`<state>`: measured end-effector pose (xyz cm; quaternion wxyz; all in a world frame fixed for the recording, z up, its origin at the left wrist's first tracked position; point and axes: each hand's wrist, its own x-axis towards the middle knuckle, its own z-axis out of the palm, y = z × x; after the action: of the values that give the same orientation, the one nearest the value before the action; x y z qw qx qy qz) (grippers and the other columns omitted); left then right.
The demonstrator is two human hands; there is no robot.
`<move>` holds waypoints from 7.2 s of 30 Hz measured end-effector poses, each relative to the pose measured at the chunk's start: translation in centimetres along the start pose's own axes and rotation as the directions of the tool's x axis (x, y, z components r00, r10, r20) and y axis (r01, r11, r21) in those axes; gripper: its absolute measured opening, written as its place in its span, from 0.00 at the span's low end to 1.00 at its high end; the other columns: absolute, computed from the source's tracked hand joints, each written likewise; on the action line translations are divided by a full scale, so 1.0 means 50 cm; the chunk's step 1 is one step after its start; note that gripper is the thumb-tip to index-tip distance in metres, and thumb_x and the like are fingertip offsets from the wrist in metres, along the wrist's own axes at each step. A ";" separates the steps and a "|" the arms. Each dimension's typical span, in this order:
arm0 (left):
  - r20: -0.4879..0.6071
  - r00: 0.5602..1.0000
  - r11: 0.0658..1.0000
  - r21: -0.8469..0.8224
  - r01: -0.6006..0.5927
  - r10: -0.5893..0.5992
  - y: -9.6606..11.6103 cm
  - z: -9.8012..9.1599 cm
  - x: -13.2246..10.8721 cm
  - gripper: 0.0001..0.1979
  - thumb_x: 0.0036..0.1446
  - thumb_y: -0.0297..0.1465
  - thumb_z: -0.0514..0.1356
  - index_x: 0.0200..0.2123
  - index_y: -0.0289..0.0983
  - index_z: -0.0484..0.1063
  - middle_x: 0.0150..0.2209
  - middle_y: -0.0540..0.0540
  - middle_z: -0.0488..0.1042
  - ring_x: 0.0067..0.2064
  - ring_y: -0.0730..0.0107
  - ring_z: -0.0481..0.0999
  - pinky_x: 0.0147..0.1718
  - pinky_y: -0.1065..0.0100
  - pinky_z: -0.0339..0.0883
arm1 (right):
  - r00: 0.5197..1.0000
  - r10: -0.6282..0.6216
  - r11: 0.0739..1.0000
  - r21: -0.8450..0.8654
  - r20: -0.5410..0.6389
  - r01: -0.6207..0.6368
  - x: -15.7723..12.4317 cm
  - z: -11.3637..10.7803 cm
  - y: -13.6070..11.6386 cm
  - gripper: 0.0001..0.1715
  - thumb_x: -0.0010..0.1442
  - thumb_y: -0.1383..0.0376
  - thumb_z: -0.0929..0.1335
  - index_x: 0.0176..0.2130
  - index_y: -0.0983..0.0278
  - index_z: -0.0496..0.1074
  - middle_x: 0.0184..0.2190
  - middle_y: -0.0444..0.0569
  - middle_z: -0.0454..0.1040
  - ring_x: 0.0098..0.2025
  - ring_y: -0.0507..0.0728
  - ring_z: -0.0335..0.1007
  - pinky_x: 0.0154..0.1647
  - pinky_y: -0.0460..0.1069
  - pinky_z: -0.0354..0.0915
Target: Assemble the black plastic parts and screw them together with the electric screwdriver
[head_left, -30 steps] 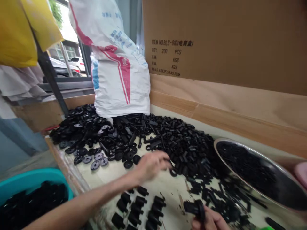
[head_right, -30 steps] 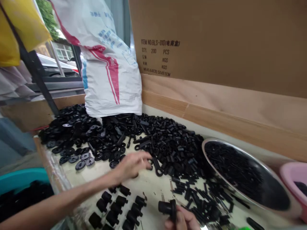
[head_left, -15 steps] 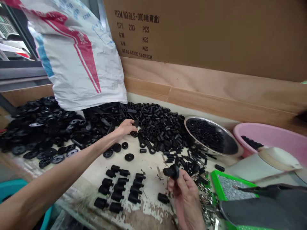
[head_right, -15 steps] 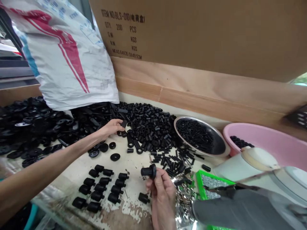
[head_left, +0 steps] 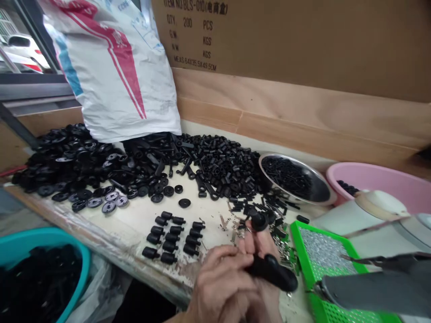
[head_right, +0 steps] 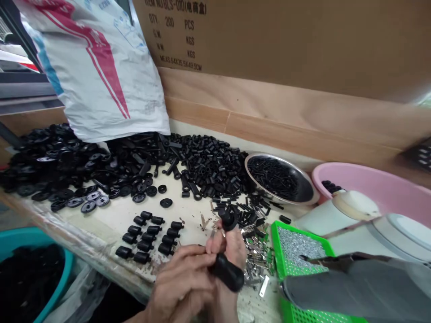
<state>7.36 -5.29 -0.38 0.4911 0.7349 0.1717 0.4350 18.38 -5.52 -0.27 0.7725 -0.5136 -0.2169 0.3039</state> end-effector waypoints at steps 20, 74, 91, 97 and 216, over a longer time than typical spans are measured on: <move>0.385 0.674 0.425 -0.556 0.714 -0.630 0.047 -0.077 -0.009 0.18 0.60 0.32 0.54 0.53 0.33 0.65 0.32 0.41 0.78 0.29 0.74 0.73 0.30 0.73 0.62 | 0.861 -0.477 0.605 -0.643 0.179 0.469 -0.091 -0.097 -0.062 0.03 0.57 0.65 0.70 0.34 0.61 0.76 0.32 0.45 0.77 0.33 0.52 0.72 0.37 0.46 0.66; -0.045 0.943 0.930 0.157 0.334 -0.331 0.022 -0.023 -0.050 0.24 0.60 0.25 0.53 0.60 0.39 0.61 0.55 0.43 0.71 0.54 0.63 0.71 0.54 0.70 0.63 | 0.847 -0.402 0.662 -0.530 0.347 0.531 -0.113 -0.092 0.015 0.22 0.56 0.68 0.71 0.51 0.53 0.75 0.38 0.47 0.77 0.36 0.54 0.74 0.35 0.45 0.70; 0.536 0.443 0.460 -0.111 0.881 -0.719 -0.001 0.164 0.023 0.18 0.58 0.45 0.55 0.40 0.35 0.67 0.21 0.53 0.68 0.15 0.82 0.55 0.14 0.76 0.45 | 0.891 -0.455 0.721 -0.580 0.015 0.378 0.017 -0.255 -0.204 0.47 0.53 0.59 0.73 0.65 0.55 0.52 0.58 0.53 0.64 0.55 0.61 0.66 0.54 0.59 0.64; 0.590 0.351 0.429 -0.007 0.903 -0.727 -0.028 0.208 0.045 0.15 0.56 0.43 0.54 0.35 0.36 0.66 0.19 0.55 0.68 0.13 0.82 0.54 0.12 0.76 0.43 | 0.978 -0.208 0.862 -0.468 0.021 0.194 0.066 -0.261 -0.206 0.13 0.52 0.58 0.73 0.36 0.63 0.73 0.30 0.46 0.76 0.30 0.53 0.71 0.28 0.48 0.67; 0.565 0.280 0.389 0.078 0.918 -0.776 -0.021 0.221 0.068 0.11 0.57 0.39 0.53 0.29 0.37 0.65 0.18 0.56 0.63 0.15 0.81 0.54 0.12 0.77 0.47 | 0.964 -0.261 0.963 -0.090 -0.054 0.255 0.004 -0.268 -0.211 0.15 0.56 0.61 0.70 0.44 0.62 0.69 0.20 0.38 0.67 0.19 0.50 0.65 0.20 0.47 0.63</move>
<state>18.36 -8.84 -1.23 0.7645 0.5392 0.3405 -0.0945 29.80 -17.30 4.44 0.7906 -0.5219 -0.2687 0.1745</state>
